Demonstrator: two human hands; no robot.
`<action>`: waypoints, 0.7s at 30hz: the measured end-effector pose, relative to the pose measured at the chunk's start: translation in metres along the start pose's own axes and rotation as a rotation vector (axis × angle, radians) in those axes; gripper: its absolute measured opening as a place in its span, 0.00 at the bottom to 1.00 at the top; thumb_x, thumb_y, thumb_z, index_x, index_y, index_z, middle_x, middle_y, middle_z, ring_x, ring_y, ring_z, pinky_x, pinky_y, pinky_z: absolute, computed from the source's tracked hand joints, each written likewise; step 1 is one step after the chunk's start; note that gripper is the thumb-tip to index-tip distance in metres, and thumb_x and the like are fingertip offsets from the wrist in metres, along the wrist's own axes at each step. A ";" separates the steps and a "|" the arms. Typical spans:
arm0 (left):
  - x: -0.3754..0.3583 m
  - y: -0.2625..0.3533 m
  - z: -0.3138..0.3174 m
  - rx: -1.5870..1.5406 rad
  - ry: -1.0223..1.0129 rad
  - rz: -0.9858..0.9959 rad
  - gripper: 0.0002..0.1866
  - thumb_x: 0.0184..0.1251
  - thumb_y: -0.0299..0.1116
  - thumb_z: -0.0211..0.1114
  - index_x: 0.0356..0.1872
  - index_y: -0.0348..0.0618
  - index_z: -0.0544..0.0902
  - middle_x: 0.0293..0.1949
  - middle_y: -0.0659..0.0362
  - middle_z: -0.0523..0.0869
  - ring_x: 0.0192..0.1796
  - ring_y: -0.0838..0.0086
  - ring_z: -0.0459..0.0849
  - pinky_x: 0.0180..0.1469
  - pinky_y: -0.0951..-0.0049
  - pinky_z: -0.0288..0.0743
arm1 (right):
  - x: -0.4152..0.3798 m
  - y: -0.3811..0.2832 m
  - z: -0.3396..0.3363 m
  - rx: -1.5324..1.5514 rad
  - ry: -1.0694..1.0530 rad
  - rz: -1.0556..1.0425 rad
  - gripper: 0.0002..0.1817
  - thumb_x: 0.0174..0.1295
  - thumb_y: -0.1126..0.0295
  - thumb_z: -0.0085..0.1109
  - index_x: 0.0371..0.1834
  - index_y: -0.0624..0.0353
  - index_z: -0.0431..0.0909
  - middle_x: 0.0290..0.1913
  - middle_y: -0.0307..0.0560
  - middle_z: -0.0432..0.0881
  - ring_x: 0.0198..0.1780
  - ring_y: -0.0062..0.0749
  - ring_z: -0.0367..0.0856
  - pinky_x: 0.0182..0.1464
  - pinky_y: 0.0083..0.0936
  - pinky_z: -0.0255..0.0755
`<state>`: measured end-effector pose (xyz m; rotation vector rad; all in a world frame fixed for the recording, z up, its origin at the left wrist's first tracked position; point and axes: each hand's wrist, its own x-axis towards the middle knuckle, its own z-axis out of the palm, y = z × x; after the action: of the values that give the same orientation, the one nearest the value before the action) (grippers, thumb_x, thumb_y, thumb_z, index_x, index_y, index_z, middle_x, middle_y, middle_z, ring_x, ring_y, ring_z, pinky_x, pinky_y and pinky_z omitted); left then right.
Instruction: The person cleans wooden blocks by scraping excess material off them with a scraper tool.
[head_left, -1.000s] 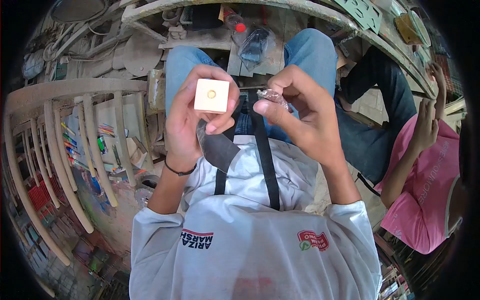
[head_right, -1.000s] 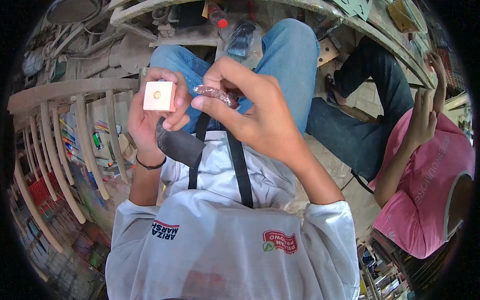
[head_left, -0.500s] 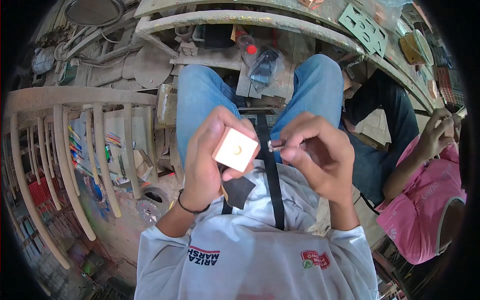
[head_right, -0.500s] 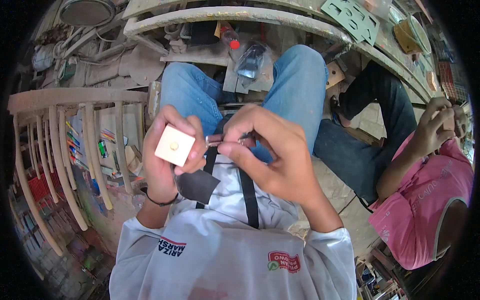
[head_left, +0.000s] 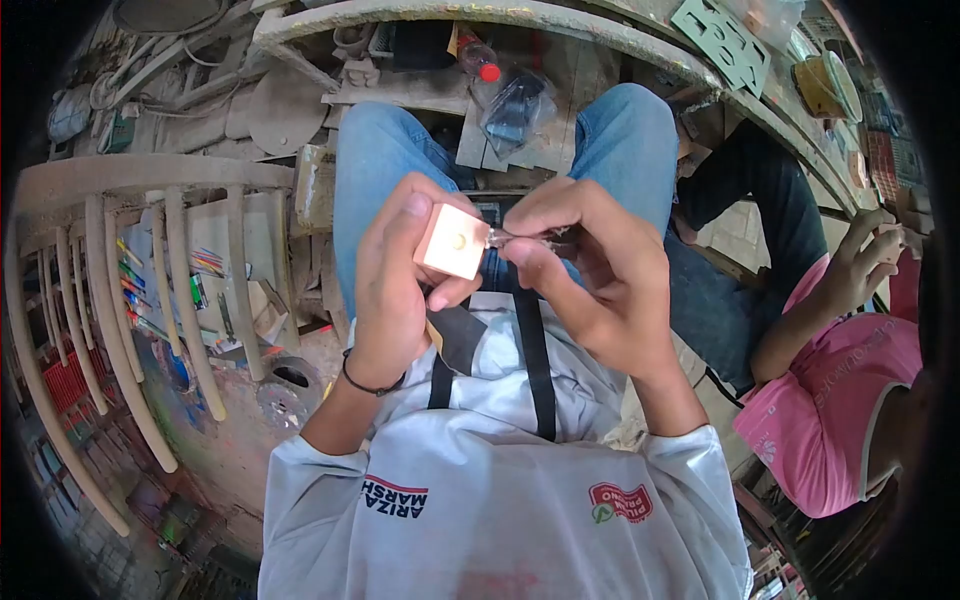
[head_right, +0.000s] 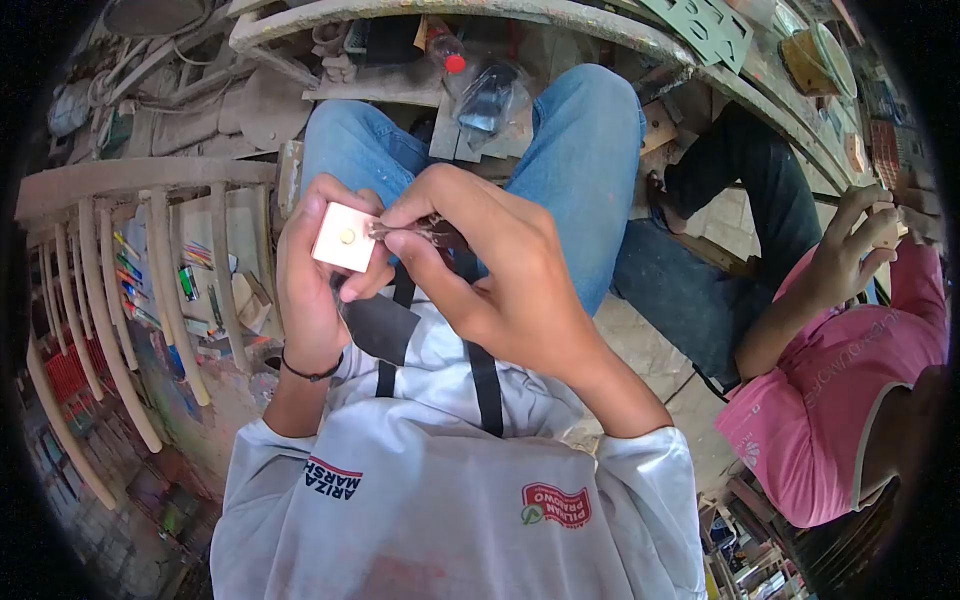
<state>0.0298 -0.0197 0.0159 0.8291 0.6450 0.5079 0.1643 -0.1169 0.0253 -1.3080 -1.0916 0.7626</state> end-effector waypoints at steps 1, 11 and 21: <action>0.000 -0.001 -0.001 -0.007 0.006 -0.002 0.19 0.74 0.45 0.42 0.34 0.38 0.71 0.25 0.57 0.76 0.15 0.85 0.62 0.17 0.84 0.53 | 0.001 -0.001 0.000 -0.002 -0.013 -0.018 0.06 0.59 0.85 0.54 0.39 0.71 0.73 0.37 0.50 0.76 0.31 0.21 0.74 0.28 0.15 0.68; 0.004 -0.003 -0.009 0.109 -0.021 0.123 0.13 0.70 0.34 0.43 0.32 0.37 0.72 0.27 0.56 0.79 0.17 0.86 0.63 0.17 0.85 0.53 | 0.005 -0.003 0.005 -0.002 0.035 0.026 0.05 0.59 0.81 0.57 0.37 0.71 0.75 0.34 0.48 0.80 0.30 0.21 0.75 0.34 0.17 0.71; 0.000 -0.002 -0.006 0.389 -0.125 0.359 0.07 0.67 0.25 0.52 0.40 0.33 0.76 0.32 0.57 0.81 0.34 0.79 0.80 0.37 0.81 0.73 | 0.007 0.014 0.004 -0.079 0.075 -0.112 0.07 0.50 0.80 0.63 0.31 0.66 0.76 0.30 0.45 0.76 0.32 0.30 0.76 0.35 0.22 0.70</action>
<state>0.0262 -0.0177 0.0110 1.3475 0.4860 0.6591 0.1651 -0.1068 0.0130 -1.3202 -1.1340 0.5881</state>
